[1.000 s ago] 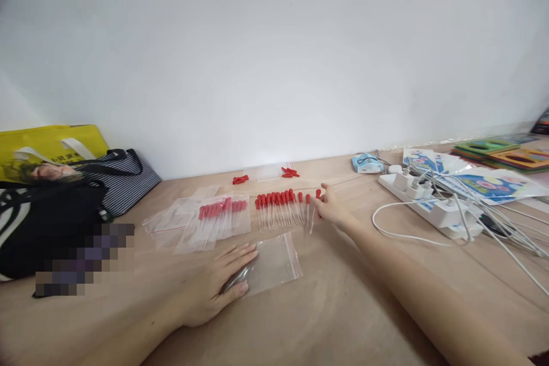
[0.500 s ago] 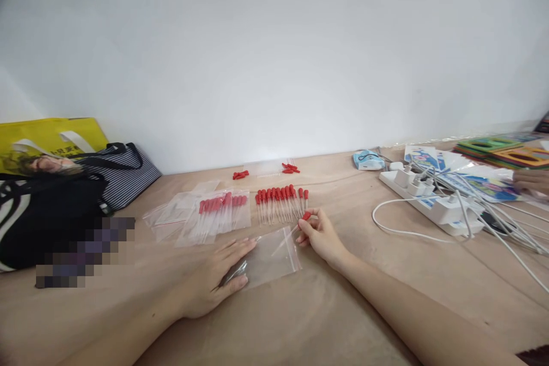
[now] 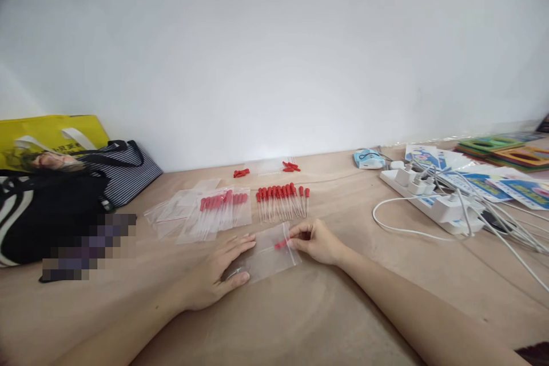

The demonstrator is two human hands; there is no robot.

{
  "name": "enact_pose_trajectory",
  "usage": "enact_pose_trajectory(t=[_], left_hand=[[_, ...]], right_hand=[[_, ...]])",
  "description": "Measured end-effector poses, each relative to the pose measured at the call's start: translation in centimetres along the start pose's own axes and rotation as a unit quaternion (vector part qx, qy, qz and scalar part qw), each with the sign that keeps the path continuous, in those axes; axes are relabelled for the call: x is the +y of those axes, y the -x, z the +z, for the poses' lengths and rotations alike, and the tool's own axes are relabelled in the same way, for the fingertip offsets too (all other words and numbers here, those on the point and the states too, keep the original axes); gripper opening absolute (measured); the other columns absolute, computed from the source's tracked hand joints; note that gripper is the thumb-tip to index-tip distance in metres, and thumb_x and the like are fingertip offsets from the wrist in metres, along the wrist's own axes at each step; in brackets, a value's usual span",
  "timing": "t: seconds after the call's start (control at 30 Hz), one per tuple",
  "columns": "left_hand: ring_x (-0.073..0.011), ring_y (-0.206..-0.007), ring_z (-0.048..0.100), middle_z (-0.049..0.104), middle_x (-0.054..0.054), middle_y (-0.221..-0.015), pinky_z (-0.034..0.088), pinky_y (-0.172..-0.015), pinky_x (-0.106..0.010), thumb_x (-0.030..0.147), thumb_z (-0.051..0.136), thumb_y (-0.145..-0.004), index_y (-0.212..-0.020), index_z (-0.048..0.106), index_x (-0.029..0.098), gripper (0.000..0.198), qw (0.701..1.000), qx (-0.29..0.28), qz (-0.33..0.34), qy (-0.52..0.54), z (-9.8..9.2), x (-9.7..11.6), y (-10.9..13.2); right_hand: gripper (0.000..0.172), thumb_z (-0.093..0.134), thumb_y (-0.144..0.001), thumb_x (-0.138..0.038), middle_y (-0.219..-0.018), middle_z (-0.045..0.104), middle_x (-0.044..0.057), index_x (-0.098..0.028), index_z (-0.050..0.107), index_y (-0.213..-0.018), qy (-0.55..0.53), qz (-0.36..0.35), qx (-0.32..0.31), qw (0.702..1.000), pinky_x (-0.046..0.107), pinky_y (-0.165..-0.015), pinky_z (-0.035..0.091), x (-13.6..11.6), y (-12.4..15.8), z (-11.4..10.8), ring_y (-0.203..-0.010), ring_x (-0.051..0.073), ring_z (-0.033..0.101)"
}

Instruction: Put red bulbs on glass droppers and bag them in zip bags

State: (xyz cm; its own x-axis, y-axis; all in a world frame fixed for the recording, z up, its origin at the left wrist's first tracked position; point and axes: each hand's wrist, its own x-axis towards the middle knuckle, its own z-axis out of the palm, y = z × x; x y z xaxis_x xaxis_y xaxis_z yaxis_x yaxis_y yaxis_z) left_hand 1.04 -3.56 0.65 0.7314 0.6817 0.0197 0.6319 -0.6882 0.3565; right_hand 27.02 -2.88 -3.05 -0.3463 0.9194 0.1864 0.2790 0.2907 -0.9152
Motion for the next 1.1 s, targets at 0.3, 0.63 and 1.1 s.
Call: enact_pose_trajectory(t=[0.3, 0.63, 1.1], left_hand=[[-0.0225, -0.126, 0.027, 0.032, -0.006, -0.137, 0.024, -0.103, -0.043, 0.041, 0.042, -0.084, -0.125, 0.040, 0.020, 0.046, 1.000, 0.000, 0.008, 0.010, 0.0, 0.0, 0.0], [-0.0198, -0.103, 0.052, 0.054, -0.007, -0.112, 0.043, -0.088, -0.034, 0.031, 0.044, -0.083, -0.105, 0.056, 0.021, 0.027, 0.991, 0.131, 0.005, 0.029, 0.6, -1.1, 1.4], [-0.0227, -0.116, 0.043, 0.050, -0.003, -0.125, 0.033, -0.099, -0.042, 0.035, 0.047, -0.081, -0.119, 0.049, 0.026, 0.040, 0.999, 0.016, 0.006, 0.052, -1.0, -1.0, 1.2]], right_hand=[[0.023, 0.052, -0.073, -0.034, -0.072, 0.064, 0.003, -0.015, 0.063, -0.080, 0.097, 0.039, 0.123, 0.987, 0.024, -0.057, 0.042, 1.4, -1.2, -1.7, -0.062, 0.013, 0.055], [0.028, 0.057, -0.066, -0.033, -0.079, 0.063, 0.011, -0.013, 0.057, -0.086, 0.252, 0.213, 0.313, 0.890, 0.027, -0.062, 0.040, 3.7, -8.1, -5.9, -0.077, 0.021, 0.058], [0.024, 0.041, -0.072, -0.021, -0.065, 0.053, 0.000, -0.018, 0.049, -0.094, 0.028, 0.171, 0.298, 0.939, 0.021, -0.049, 0.039, 0.9, -5.4, -5.9, -0.053, 0.010, 0.050]])
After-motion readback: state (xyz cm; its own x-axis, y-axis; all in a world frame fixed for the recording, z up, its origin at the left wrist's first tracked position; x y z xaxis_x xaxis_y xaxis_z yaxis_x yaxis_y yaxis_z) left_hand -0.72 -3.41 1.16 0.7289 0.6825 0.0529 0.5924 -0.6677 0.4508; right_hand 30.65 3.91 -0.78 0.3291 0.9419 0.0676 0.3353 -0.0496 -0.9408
